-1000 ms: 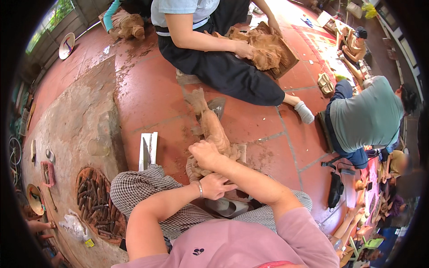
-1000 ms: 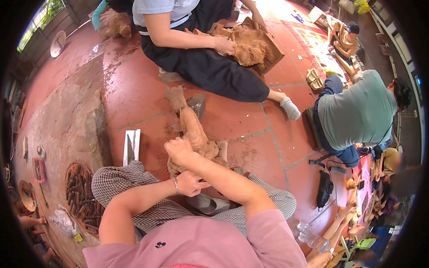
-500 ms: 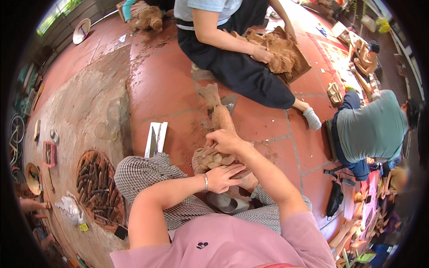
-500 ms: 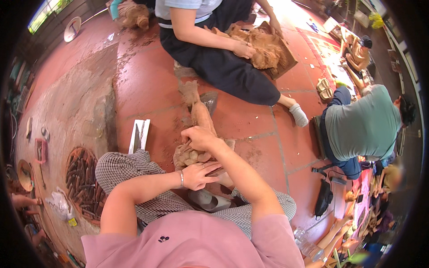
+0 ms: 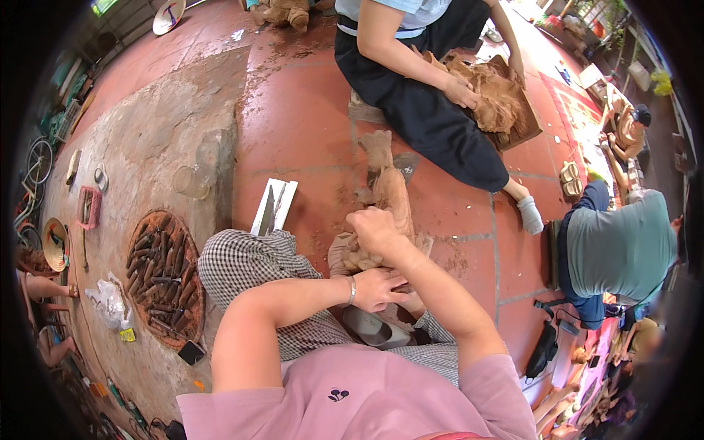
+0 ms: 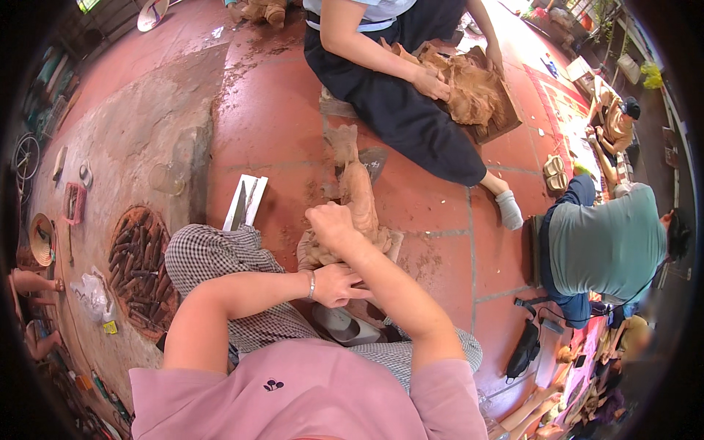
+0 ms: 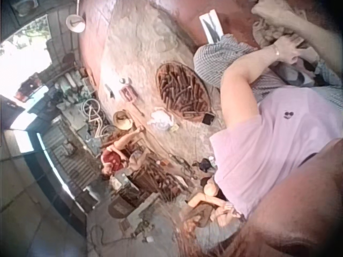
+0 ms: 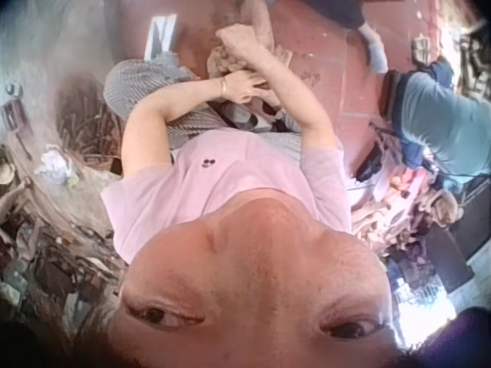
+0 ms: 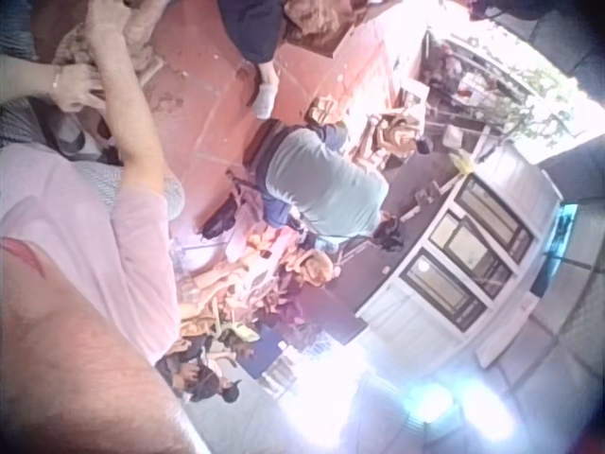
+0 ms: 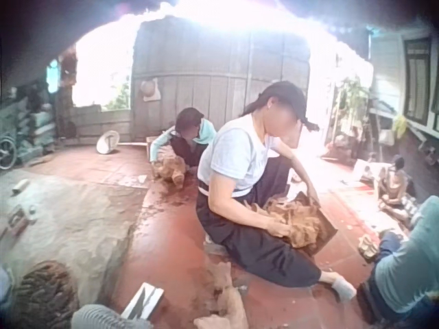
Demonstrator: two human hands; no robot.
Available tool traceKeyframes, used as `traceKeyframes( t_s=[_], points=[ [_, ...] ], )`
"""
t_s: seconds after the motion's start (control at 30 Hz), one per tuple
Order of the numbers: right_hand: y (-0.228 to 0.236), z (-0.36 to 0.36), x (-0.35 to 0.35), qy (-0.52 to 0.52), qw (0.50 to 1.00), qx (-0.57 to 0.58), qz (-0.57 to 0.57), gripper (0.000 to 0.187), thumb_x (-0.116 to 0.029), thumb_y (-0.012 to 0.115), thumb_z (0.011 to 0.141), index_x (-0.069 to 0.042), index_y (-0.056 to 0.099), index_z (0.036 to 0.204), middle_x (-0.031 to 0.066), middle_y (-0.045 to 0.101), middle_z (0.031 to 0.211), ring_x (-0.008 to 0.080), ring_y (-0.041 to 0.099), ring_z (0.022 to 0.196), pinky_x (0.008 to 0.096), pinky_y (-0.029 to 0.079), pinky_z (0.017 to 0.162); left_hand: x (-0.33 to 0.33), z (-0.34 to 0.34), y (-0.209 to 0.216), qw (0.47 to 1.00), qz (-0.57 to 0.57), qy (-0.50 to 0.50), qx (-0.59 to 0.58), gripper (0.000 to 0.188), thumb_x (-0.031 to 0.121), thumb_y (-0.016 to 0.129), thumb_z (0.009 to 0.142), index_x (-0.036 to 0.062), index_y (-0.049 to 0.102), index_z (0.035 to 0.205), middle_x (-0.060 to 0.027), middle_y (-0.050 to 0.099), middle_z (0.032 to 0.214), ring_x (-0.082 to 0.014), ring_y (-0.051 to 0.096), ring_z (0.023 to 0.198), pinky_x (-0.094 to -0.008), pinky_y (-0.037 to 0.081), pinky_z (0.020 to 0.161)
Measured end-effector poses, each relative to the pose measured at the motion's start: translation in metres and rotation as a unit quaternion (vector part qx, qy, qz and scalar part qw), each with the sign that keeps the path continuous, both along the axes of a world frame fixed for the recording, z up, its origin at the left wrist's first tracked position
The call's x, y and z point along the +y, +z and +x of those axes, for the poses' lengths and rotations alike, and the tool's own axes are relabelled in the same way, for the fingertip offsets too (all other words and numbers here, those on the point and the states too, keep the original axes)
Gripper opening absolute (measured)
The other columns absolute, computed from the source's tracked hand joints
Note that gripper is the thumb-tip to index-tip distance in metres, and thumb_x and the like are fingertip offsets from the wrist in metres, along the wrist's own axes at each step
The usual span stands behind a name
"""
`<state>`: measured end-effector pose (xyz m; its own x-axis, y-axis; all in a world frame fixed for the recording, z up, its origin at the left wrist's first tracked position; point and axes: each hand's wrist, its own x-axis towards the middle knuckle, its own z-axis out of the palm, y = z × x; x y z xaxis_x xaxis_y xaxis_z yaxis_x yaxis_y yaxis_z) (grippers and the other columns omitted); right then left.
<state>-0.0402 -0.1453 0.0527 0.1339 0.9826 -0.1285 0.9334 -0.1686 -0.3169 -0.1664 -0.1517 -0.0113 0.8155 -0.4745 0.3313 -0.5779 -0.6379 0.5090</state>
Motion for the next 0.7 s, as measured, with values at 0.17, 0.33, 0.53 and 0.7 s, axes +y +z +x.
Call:
traceKeyframes(
  t_s=[0.17, 0.33, 0.53, 0.7],
  points=[
    [0.014, 0.011, 0.002, 0.000, 0.992, 0.061, -0.106, 0.020, -0.002, 0.064, 0.072, -0.007, 0.062, 0.091, 0.0107, 0.069, 0.091, 0.0343, 0.065, 0.091, 0.0468, 0.051, 0.077, 0.000, 0.003, 0.012, 0.999, -0.023, 0.017, -0.026, 0.063, 0.014, 0.070, 0.063, 0.0192, 0.056, 0.124, -0.0195, 0.042, 0.137, -0.0373, 0.050, 0.121, -0.0467, 0.050, 0.091],
    [0.009, 0.001, 0.002, 0.019, 0.997, 0.015, -0.071, 0.018, -0.004, 0.066, 0.073, -0.008, 0.063, 0.090, 0.0113, 0.069, 0.092, 0.0323, 0.065, 0.093, 0.0445, 0.053, 0.074, 0.001, 0.001, 0.006, 0.999, -0.024, 0.012, -0.041, 0.062, 0.014, 0.070, 0.062, 0.0190, 0.056, 0.123, -0.0196, 0.043, 0.136, -0.0379, 0.052, 0.116, -0.0465, 0.051, 0.089],
    [0.013, 0.000, 0.002, 0.015, 0.997, -0.008, -0.081, 0.016, -0.007, 0.068, 0.073, -0.009, 0.065, 0.088, 0.0103, 0.069, 0.093, 0.0299, 0.066, 0.094, 0.0425, 0.054, 0.073, 0.002, 0.004, 0.009, 0.998, -0.018, 0.014, -0.052, 0.060, 0.014, 0.071, 0.063, 0.0183, 0.056, 0.121, -0.0203, 0.042, 0.138, -0.0368, 0.058, 0.107, -0.0438, 0.054, 0.080],
    [0.025, 0.010, 0.002, -0.027, 0.988, 0.058, -0.138, 0.017, -0.003, 0.063, 0.070, -0.009, 0.064, 0.085, 0.0092, 0.069, 0.089, 0.0295, 0.064, 0.096, 0.0439, 0.052, 0.074, 0.004, 0.003, 0.020, 0.999, -0.023, 0.016, -0.018, 0.051, 0.015, 0.069, 0.069, 0.0170, 0.058, 0.119, -0.0191, 0.045, 0.135, -0.0346, 0.061, 0.099, -0.0419, 0.054, 0.077]
  ],
)
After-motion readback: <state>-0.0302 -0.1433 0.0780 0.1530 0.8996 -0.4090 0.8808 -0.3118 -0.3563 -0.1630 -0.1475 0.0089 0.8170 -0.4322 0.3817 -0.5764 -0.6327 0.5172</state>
